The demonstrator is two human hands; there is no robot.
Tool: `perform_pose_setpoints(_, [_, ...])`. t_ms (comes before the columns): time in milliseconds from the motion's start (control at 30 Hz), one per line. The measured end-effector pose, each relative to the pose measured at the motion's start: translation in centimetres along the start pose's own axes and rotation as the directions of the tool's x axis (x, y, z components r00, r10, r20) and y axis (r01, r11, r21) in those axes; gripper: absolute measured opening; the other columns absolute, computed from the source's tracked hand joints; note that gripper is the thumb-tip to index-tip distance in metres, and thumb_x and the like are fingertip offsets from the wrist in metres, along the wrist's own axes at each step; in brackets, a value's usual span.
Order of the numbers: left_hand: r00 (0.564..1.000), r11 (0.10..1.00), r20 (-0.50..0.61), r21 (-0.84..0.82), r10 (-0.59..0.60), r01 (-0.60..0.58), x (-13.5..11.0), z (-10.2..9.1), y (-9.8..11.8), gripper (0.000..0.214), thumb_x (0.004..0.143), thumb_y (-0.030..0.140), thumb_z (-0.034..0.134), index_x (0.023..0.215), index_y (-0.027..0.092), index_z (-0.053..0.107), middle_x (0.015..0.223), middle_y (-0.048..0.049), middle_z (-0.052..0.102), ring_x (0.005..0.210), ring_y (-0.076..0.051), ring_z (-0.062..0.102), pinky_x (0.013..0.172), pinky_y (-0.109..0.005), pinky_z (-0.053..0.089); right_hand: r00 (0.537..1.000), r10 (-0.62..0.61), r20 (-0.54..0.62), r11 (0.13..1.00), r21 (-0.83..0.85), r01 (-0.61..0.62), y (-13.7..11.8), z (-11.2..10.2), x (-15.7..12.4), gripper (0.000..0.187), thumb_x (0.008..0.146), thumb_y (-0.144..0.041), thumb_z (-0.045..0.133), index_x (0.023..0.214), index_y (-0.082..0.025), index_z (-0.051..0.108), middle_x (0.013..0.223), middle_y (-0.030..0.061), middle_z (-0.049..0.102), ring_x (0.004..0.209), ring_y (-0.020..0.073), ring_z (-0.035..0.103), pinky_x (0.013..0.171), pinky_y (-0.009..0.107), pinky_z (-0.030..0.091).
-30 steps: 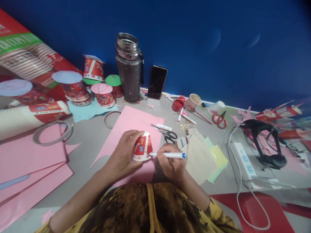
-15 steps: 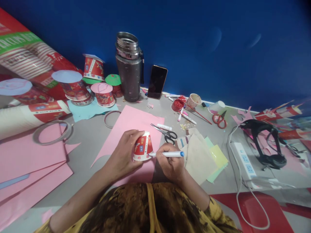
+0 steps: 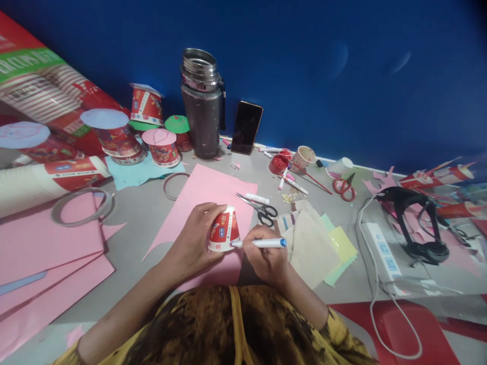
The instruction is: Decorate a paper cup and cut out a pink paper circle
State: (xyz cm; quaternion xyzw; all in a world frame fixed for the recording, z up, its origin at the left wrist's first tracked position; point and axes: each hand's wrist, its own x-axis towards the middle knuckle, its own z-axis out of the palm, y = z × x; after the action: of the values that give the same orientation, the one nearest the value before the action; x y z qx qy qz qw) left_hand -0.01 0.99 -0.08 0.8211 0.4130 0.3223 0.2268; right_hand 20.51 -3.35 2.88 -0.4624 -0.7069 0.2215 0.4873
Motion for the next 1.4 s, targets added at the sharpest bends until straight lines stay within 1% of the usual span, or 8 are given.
perform_pose_setpoints(300, [1.000,1.000,0.000,-0.006,-0.003,0.003,-0.14,0.02,-0.08,0.078,0.079,0.025,0.076,0.149,0.023,0.043,0.138,-0.0152,0.051,0.131,-0.036,0.054,0.111,-0.055,0.051,0.998,-0.057,0.000,0.998,0.017,0.057,0.15,0.10,-0.07,0.014,0.091,-0.016,0.058,0.079,-0.021,0.064,0.068,0.0007,0.069,0.056,0.0140,0.063,0.055,0.025,0.049])
perform_pose_setpoints(433, [1.000,1.000,0.012,-0.003,0.000,0.000,-0.07,0.00,-0.06,0.077,0.080,0.026,0.076,0.149,0.023,0.043,0.136,-0.0153,0.050,0.131,-0.036,0.054,0.110,-0.054,0.051,1.000,0.015,-0.007,1.000,0.022,-0.015,-0.02,0.00,-0.03,0.016,0.091,-0.015,0.058,0.078,-0.021,0.064,0.066,-0.0004,0.068,0.055,0.0132,0.062,0.054,0.024,0.048])
perform_pose_setpoints(633, [1.000,1.000,0.024,-0.005,0.004,-0.004,-0.03,-0.02,-0.14,0.077,0.080,0.024,0.075,0.149,0.024,0.041,0.136,-0.0152,0.050,0.130,-0.037,0.053,0.110,-0.057,0.051,1.000,-0.008,0.030,1.000,0.016,0.008,0.02,0.00,-0.06,0.015,0.091,-0.018,0.057,0.078,-0.021,0.064,0.067,0.0006,0.069,0.056,0.0137,0.062,0.055,0.025,0.050])
perform_pose_setpoints(833, [1.000,1.000,0.024,-0.016,-0.001,0.001,-0.14,0.04,-0.19,0.078,0.080,0.025,0.076,0.150,0.025,0.040,0.137,-0.0145,0.049,0.132,-0.036,0.052,0.111,-0.055,0.050,0.997,0.073,-0.005,0.997,0.023,-0.073,-0.02,0.02,-0.11,0.017,0.091,-0.019,0.058,0.076,-0.022,0.064,0.064,-0.0007,0.067,0.054,0.0126,0.060,0.053,0.024,0.048])
perform_pose_setpoints(1000, [1.000,1.000,0.027,-0.013,0.000,0.001,-0.03,-0.09,-0.04,0.077,0.081,0.025,0.076,0.149,0.026,0.040,0.136,-0.0145,0.049,0.131,-0.037,0.053,0.110,-0.057,0.051,0.998,0.051,0.025,0.999,0.015,-0.051,-0.03,0.01,-0.04,0.016,0.091,-0.021,0.059,0.076,-0.021,0.064,0.063,-0.0011,0.065,0.052,0.0124,0.058,0.052,0.024,0.046])
perform_pose_setpoints(1167, [0.999,1.000,0.032,-0.025,-0.006,0.007,-0.11,-0.11,-0.04,0.076,0.083,0.030,0.077,0.149,0.025,0.040,0.138,-0.0150,0.048,0.132,-0.036,0.052,0.111,-0.055,0.050,0.994,0.109,-0.010,0.994,0.032,-0.109,-0.02,-0.08,-0.04,0.016,0.090,-0.019,0.060,0.074,-0.021,0.063,0.061,-0.0022,0.063,0.050,0.0119,0.056,0.050,0.023,0.045])
perform_pose_setpoints(1333, [0.999,0.999,0.039,-0.029,-0.018,0.019,-0.16,-0.05,-0.10,0.077,0.082,0.026,0.076,0.150,0.025,0.041,0.139,-0.0144,0.050,0.134,-0.036,0.052,0.113,-0.055,0.050,0.991,0.130,0.042,0.991,0.012,-0.131,0.14,-0.03,-0.25,0.016,0.091,-0.025,0.061,0.075,-0.022,0.064,0.058,-0.0030,0.060,0.049,0.0126,0.054,0.049,0.024,0.043])
perform_pose_setpoints(1400, [1.000,0.999,0.026,-0.043,-0.015,0.016,-0.12,-0.04,-0.09,0.077,0.081,0.027,0.077,0.149,0.026,0.042,0.139,-0.0140,0.050,0.134,-0.036,0.052,0.113,-0.055,0.050,0.990,0.137,0.026,0.991,0.006,-0.137,0.18,-0.07,-0.29,0.016,0.090,-0.025,0.061,0.075,-0.022,0.064,0.060,-0.0025,0.062,0.050,0.0128,0.054,0.050,0.025,0.044])
